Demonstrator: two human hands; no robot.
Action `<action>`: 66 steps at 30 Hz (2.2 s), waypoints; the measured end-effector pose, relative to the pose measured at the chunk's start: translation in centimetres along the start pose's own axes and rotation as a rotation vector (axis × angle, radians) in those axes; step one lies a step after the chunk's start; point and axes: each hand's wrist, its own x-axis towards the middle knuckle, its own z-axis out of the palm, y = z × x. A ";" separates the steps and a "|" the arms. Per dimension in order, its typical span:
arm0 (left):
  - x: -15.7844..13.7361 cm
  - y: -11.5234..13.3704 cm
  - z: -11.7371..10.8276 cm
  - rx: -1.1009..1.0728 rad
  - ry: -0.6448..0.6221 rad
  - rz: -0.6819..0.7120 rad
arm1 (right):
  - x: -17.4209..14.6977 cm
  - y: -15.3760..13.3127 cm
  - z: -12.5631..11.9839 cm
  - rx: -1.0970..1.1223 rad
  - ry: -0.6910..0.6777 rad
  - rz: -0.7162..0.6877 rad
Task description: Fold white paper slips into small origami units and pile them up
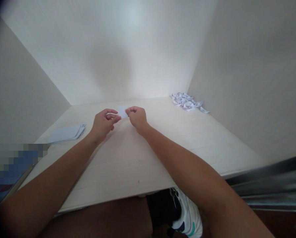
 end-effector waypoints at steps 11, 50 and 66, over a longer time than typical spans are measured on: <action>-0.2 -0.5 0.9 -0.120 0.056 0.050 | -0.5 -0.5 -0.3 -0.264 -0.024 -0.254; 0.1 -0.3 0.3 -0.170 0.062 -0.136 | 0.0 -0.3 -0.1 0.098 -0.243 0.203; -9.5 0.9 -4.9 0.284 -0.174 -0.250 | -6.7 -4.3 -1.6 -0.466 -0.812 0.010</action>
